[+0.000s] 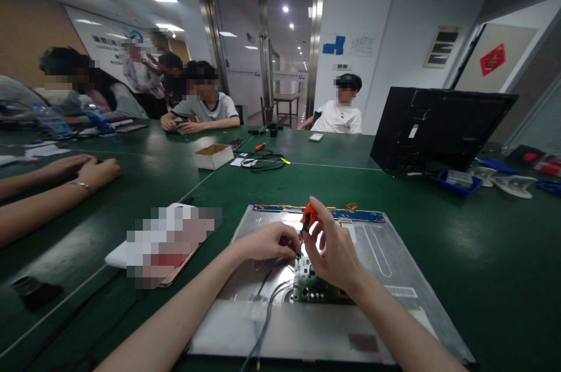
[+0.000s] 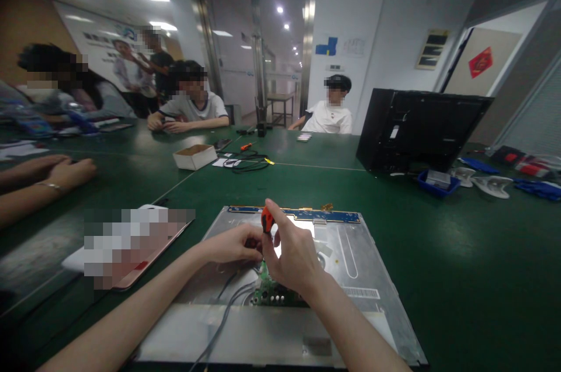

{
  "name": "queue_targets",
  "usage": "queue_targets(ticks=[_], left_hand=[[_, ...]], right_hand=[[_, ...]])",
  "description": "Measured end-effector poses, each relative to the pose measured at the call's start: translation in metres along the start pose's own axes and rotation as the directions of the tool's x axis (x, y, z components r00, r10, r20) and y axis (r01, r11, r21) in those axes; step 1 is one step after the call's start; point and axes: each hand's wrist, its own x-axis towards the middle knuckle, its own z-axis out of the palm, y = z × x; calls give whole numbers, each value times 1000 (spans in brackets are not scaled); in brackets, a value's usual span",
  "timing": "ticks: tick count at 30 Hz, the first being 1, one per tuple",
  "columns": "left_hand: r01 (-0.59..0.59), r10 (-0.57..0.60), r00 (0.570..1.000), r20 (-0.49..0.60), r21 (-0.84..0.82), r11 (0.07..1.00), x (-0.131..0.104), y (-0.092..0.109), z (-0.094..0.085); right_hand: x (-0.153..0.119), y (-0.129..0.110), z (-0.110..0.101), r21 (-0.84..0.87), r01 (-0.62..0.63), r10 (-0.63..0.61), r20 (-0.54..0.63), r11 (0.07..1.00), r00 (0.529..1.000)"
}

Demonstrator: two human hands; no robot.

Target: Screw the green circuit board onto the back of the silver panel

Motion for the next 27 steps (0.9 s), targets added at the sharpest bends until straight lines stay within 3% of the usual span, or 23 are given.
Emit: queue_targets(ticks=[16,27], left_hand=[[22,-22,1000,4,10,1000,0,-2,0],[38,-36,999,22,-55,998,1,2,0]], right_hand=[[-1,4,2,-38,37,-38,-45,999,998],[-1,3,1,-24,0,-1,-19,1000,1000]])
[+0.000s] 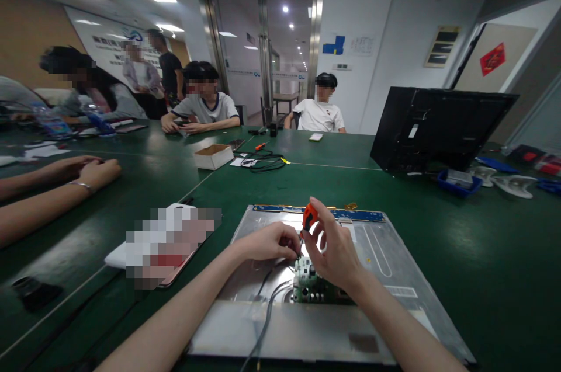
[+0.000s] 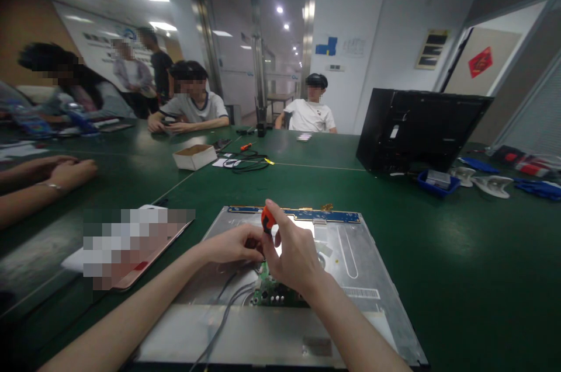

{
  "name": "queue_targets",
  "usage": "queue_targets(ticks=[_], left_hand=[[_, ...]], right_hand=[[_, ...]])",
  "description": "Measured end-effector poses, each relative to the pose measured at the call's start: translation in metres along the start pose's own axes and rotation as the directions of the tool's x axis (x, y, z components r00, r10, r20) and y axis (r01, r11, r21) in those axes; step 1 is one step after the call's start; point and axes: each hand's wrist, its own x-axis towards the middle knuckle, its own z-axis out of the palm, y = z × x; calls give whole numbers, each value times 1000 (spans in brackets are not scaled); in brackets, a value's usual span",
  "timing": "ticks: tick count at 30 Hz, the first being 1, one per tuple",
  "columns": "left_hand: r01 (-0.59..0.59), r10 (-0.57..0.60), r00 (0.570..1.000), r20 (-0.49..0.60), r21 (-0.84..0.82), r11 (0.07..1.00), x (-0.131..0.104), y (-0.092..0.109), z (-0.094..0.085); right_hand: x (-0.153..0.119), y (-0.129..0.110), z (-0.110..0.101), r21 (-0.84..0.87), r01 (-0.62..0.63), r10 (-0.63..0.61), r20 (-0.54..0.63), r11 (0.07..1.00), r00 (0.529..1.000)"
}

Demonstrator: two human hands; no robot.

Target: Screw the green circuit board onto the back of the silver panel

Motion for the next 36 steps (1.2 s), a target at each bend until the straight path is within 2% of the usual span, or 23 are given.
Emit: queue_targets(ticks=[7,20,27,36], left_hand=[[5,-5,1000,-18,22,1000,1,-5,0],[-9,9,1000,-3,-12,1000,1,-4,0],[-18,19,1000,-19,42,999,1,-5,-1],[-21,21,1000,-5,18,1000,1,-4,1]], right_hand=[[-1,3,3,-10,17,-17,-30,1000,999],[1,0,1,21,-10,10,8,1000,1000],[0,3,1,-14,35,-35,-7,999,999],[1,-2,-1,10,-11,11,26,1000,1000]])
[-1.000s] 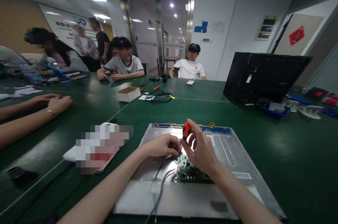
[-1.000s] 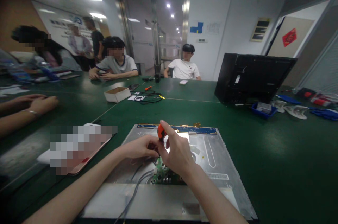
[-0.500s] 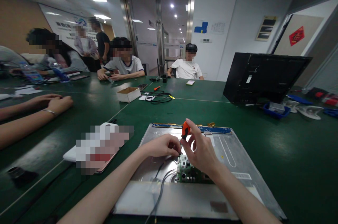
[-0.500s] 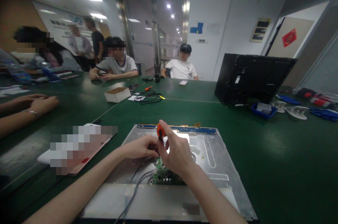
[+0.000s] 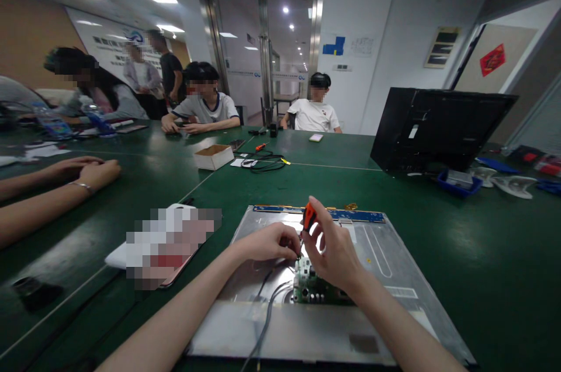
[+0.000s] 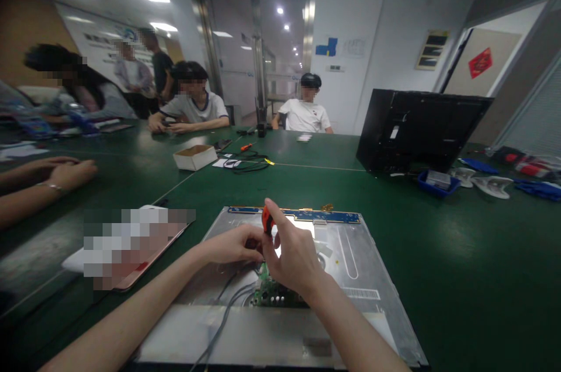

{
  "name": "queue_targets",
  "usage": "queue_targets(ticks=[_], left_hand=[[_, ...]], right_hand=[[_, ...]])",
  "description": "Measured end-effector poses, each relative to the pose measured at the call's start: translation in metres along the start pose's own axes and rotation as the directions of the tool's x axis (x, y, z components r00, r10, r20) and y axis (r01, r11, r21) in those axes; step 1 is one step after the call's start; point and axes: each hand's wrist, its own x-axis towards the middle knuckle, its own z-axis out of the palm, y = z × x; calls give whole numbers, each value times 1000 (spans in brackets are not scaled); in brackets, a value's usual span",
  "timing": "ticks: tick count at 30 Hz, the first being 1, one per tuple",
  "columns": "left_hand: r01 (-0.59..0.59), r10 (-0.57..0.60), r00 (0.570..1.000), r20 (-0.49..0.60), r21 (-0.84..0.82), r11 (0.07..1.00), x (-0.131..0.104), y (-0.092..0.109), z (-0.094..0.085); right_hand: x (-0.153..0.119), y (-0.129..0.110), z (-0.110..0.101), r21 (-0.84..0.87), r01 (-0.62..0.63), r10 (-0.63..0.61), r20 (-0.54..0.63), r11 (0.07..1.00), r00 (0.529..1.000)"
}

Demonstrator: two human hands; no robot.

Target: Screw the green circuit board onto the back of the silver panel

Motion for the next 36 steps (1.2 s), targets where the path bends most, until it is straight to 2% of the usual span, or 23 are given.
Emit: queue_targets(ticks=[8,19,36], left_hand=[[25,-25,999,-24,-8,1000,-1,1,0],[20,-21,1000,-15,-23,1000,0,2,0],[29,-29,999,-13,3,1000,-1,2,0]], right_hand=[[0,3,2,-51,28,-31,-58,998,998],[1,-1,-1,-35,7,-8,-11,999,1000],[1,2,2,-64,-25,23,-43,998,999]])
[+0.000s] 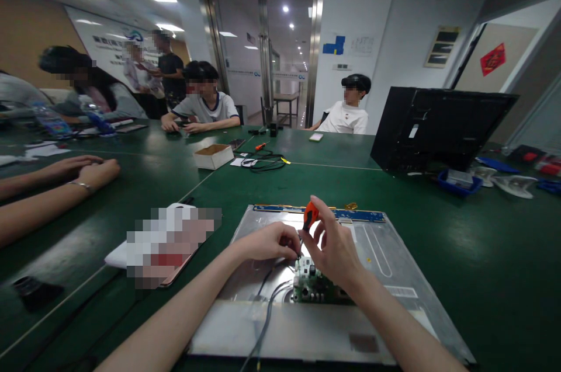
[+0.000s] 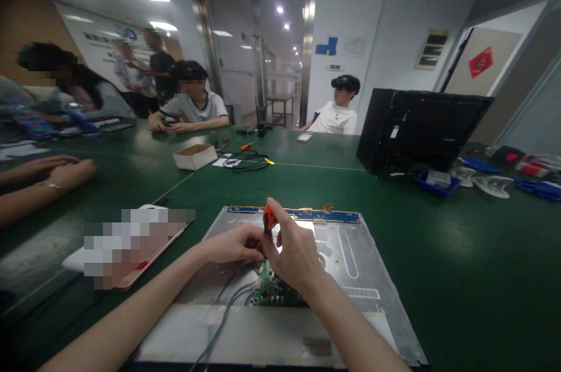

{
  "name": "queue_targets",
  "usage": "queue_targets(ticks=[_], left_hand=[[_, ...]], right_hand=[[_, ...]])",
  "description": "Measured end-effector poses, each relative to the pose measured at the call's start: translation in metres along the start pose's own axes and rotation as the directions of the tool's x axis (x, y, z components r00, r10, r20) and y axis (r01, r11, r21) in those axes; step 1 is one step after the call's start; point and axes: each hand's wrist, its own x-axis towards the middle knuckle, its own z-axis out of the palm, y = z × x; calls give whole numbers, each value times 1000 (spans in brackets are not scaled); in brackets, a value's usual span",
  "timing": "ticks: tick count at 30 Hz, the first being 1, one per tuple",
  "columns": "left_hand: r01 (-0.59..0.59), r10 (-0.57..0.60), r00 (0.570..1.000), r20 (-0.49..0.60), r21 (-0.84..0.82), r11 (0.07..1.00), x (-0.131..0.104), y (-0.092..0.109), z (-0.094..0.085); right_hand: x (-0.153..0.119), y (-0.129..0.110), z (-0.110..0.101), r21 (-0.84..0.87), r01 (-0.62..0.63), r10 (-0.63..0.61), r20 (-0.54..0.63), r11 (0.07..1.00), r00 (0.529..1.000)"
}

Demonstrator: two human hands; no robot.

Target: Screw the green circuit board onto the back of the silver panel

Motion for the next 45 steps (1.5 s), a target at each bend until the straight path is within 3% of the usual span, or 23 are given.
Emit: queue_targets(ticks=[45], left_hand=[[-20,18,1000,21,53,998,1,1,-1]], right_hand=[[-2,0,-1,37,1,-2,29,999,1000]])
